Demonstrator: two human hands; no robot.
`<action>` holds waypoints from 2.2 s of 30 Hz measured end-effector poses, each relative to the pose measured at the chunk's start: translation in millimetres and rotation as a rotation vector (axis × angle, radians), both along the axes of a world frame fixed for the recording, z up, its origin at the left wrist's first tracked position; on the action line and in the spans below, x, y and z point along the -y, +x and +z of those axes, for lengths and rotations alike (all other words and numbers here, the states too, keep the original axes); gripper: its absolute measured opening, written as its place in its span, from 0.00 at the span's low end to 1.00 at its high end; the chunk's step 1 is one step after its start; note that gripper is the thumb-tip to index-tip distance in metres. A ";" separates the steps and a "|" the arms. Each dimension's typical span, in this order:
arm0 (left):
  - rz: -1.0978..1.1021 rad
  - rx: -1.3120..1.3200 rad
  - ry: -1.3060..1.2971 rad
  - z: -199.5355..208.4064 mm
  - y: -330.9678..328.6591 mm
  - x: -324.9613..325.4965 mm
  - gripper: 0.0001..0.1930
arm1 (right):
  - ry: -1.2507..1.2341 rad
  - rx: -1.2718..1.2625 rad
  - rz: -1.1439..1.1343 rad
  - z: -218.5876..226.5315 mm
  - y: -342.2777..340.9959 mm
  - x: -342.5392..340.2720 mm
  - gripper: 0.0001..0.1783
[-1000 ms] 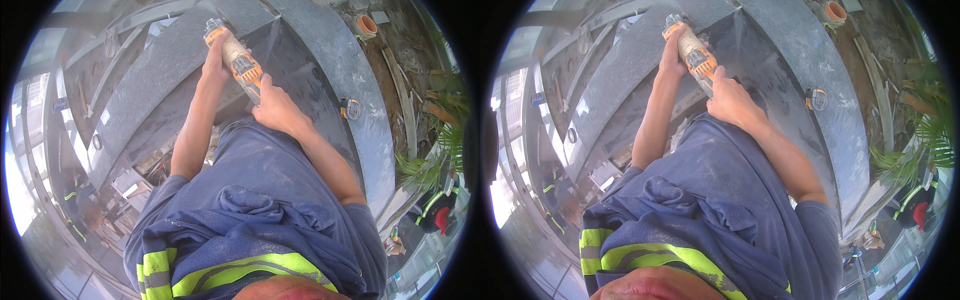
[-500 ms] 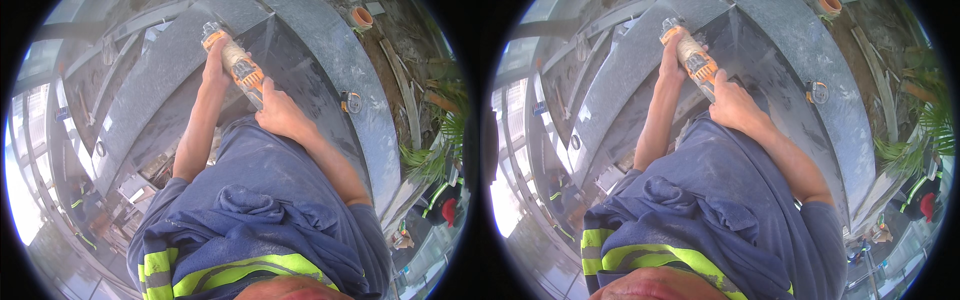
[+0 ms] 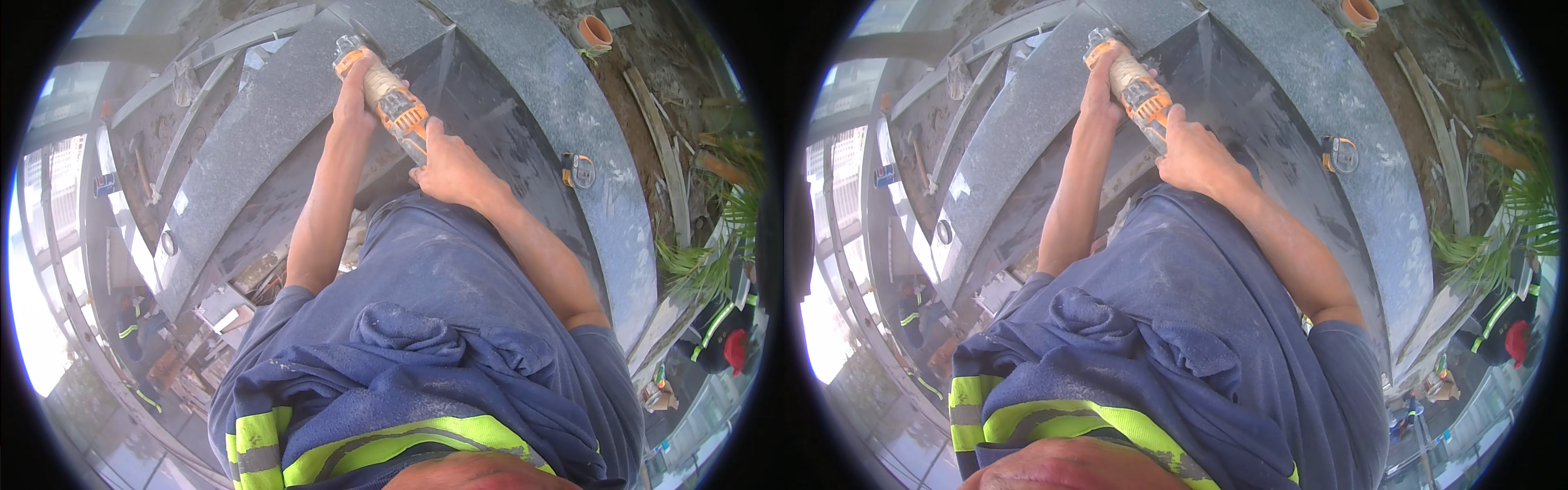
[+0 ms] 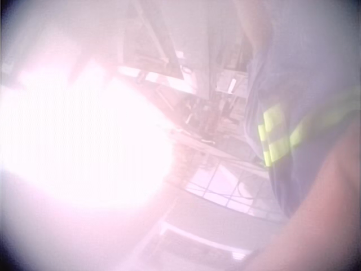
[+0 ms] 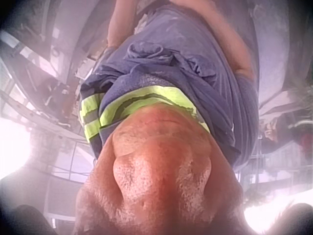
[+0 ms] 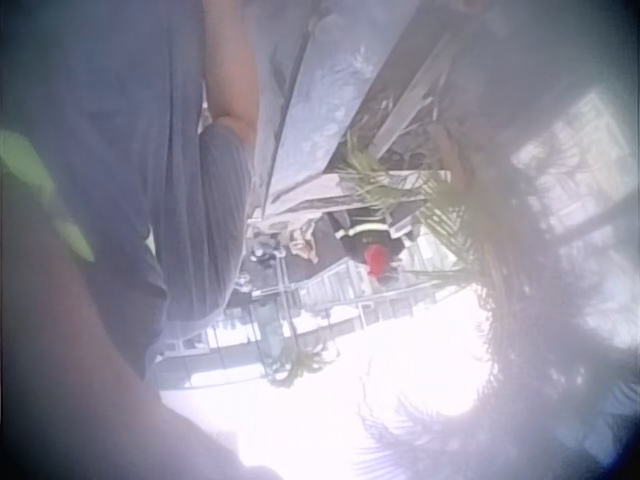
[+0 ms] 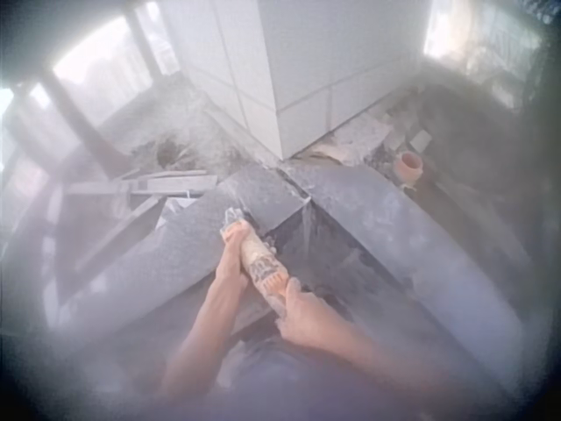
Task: The person uses an angle grinder to cut a large stone tile on a curved staircase. They then lift the cut piece, place it on the stair, and use a trowel to apply mortar to the stair surface before positioning the tile.
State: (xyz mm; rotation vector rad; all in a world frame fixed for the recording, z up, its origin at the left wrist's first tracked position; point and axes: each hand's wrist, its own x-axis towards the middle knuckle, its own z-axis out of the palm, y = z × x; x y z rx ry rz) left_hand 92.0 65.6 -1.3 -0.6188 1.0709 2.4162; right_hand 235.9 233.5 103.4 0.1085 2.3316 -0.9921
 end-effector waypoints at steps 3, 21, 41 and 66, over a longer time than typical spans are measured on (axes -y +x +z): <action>-0.017 0.036 0.001 4.1 1.5 0.3 0.30 | -0.002 0.029 -0.005 3.6 0.5 -0.6 0.42; -0.029 0.016 0.023 13.2 15.7 -4.0 0.28 | 0.003 0.049 -0.010 20.7 9.8 -2.6 0.42; -0.036 0.009 -0.020 5.6 12.3 -4.2 0.25 | 0.020 0.015 -0.016 14.4 9.2 -2.9 0.37; 0.004 -0.207 -0.110 44.0 -0.6 -5.5 0.27 | -0.141 -0.208 -0.081 -7.4 10.2 -5.3 0.55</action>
